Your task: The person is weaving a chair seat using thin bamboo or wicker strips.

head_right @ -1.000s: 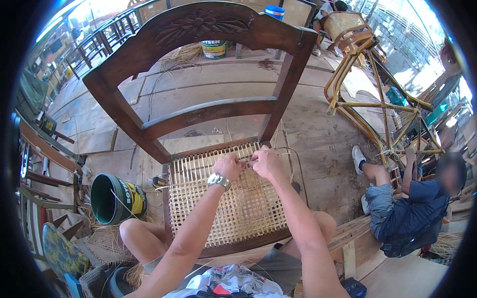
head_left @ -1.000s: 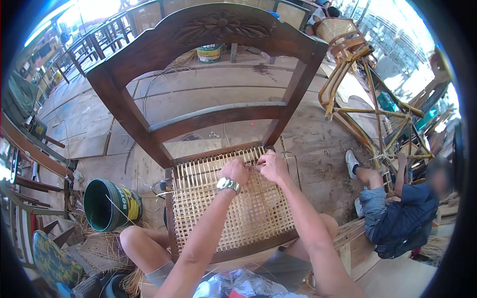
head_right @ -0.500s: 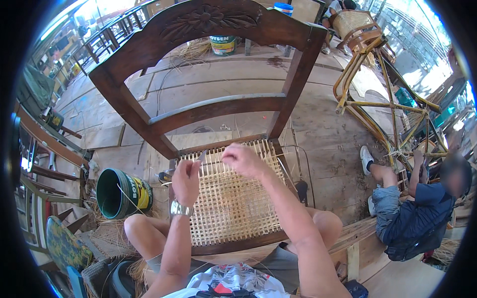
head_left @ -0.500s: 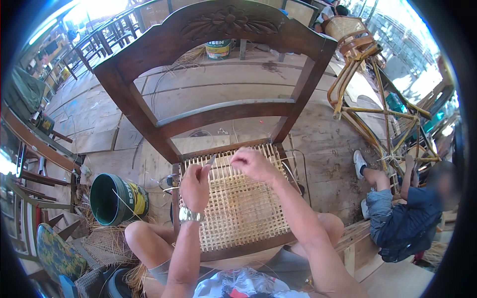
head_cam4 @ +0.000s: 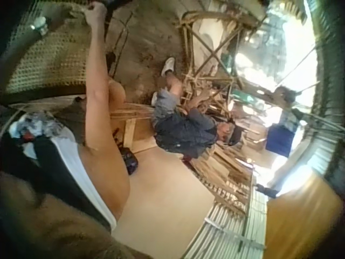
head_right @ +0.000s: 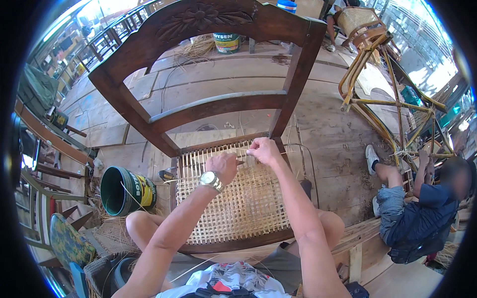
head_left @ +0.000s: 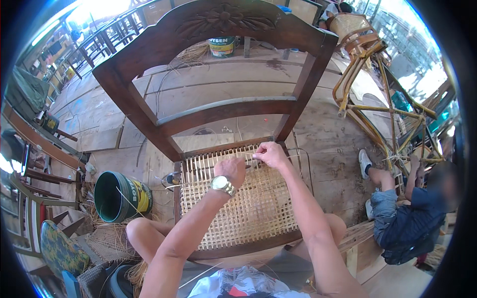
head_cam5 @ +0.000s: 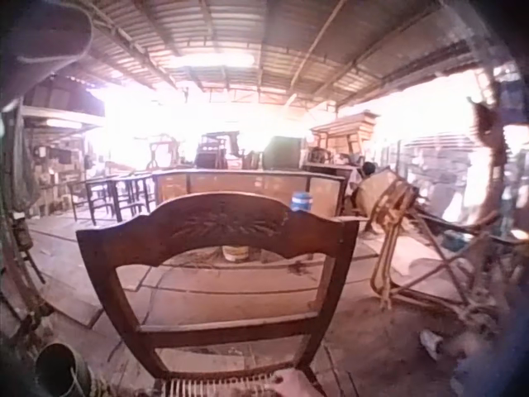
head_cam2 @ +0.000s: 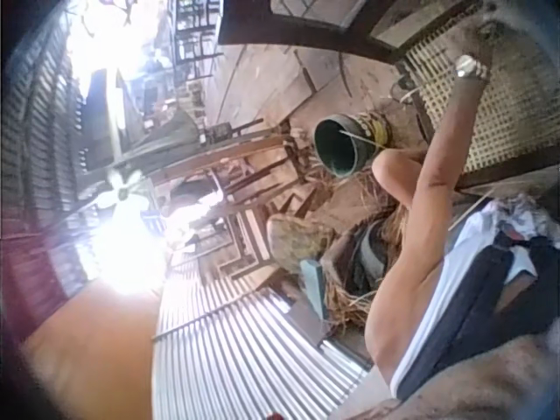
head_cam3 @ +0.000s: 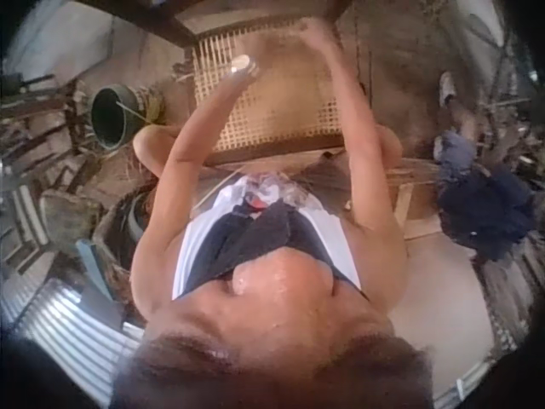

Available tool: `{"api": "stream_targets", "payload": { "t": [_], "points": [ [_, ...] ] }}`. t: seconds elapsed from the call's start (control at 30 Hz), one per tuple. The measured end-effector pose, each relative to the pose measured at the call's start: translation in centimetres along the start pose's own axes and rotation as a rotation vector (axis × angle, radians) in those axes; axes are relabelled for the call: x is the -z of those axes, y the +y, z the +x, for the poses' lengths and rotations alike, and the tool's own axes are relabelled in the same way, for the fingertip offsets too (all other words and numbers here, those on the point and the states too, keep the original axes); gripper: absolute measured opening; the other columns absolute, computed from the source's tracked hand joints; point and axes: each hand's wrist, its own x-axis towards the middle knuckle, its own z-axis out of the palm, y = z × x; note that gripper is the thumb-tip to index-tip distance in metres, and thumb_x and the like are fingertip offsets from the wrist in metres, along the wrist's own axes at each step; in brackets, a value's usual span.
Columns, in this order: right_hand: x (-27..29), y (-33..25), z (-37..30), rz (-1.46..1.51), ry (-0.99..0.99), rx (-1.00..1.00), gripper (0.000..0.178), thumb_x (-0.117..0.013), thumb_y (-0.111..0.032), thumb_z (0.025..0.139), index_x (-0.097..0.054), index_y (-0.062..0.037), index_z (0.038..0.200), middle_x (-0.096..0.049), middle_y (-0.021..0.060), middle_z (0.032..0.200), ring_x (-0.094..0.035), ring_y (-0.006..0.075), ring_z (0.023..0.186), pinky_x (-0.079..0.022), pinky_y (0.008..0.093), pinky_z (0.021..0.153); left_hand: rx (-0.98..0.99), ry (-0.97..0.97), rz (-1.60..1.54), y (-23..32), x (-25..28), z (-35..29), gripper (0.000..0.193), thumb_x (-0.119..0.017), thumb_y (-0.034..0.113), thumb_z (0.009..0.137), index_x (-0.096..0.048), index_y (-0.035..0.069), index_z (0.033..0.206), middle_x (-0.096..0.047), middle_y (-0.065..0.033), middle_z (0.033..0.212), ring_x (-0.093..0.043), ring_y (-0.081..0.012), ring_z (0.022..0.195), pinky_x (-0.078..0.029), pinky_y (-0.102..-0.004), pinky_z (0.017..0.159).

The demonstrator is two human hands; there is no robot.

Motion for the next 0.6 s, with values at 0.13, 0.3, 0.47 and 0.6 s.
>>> {"api": "stream_targets", "payload": {
  "t": [0.13, 0.3, 0.47, 0.6],
  "points": [
    [-1.0, -0.1, 1.0, -0.052, -0.027, -0.089, 0.026, -0.083, -0.027, 0.076, -0.072, -0.0041, 0.08, -0.071, 0.0092, 0.074, -0.068, 0.0182, 0.071, -0.052, 0.0337, 0.067, -0.043, -0.003, 0.064, 0.7, 0.8, 0.9, 0.019, -0.056, 0.017, 0.091, -0.072, 0.007, 0.09, -0.073, -0.0138, 0.089, -0.072, -0.0293, 0.088, -0.057, -0.0412, 0.075],
    [-1.3, -0.2, 1.2, -0.168, -0.001, -0.099, 0.033, -0.083, -0.036, 0.073, -0.068, -0.0072, 0.076, -0.071, 0.0096, 0.076, -0.068, 0.0252, 0.072, -0.052, 0.0381, 0.069, 0.139, -0.025, -0.105, -0.7, -2.0, 0.9, 0.027, -0.059, 0.034, 0.095, -0.074, 0.013, 0.09, -0.074, -0.0108, 0.09, -0.072, -0.0283, 0.086, -0.055, -0.0441, 0.073],
    [-1.2, 0.4, 1.1, -0.157, -0.002, -0.016, 0.032, -0.082, -0.035, 0.074, -0.066, -0.0071, 0.079, -0.07, 0.0099, 0.077, -0.067, 0.0271, 0.074, -0.051, 0.0401, 0.068, 0.291, 0.005, -0.428, -2.2, -4.2, -0.3, 0.036, -0.064, 0.049, 0.09, -0.075, 0.015, 0.094, -0.074, -0.0076, 0.08, -0.071, -0.0265, 0.077, -0.054, -0.0404, 0.067],
    [-1.9, 0.5, 0.9, -0.232, 0.036, 0.021, 0.03, -0.082, -0.033, 0.075, -0.066, -0.007, 0.079, -0.069, 0.0101, 0.076, -0.067, 0.0274, 0.073, -0.051, 0.04, 0.068, 0.346, -0.041, -0.434, -1.8, -3.2, -0.9, 0.035, -0.063, 0.051, 0.09, -0.074, 0.019, 0.098, -0.074, -0.0084, 0.088, -0.071, -0.0296, 0.086, -0.055, -0.0424, 0.073]
  ]
}}
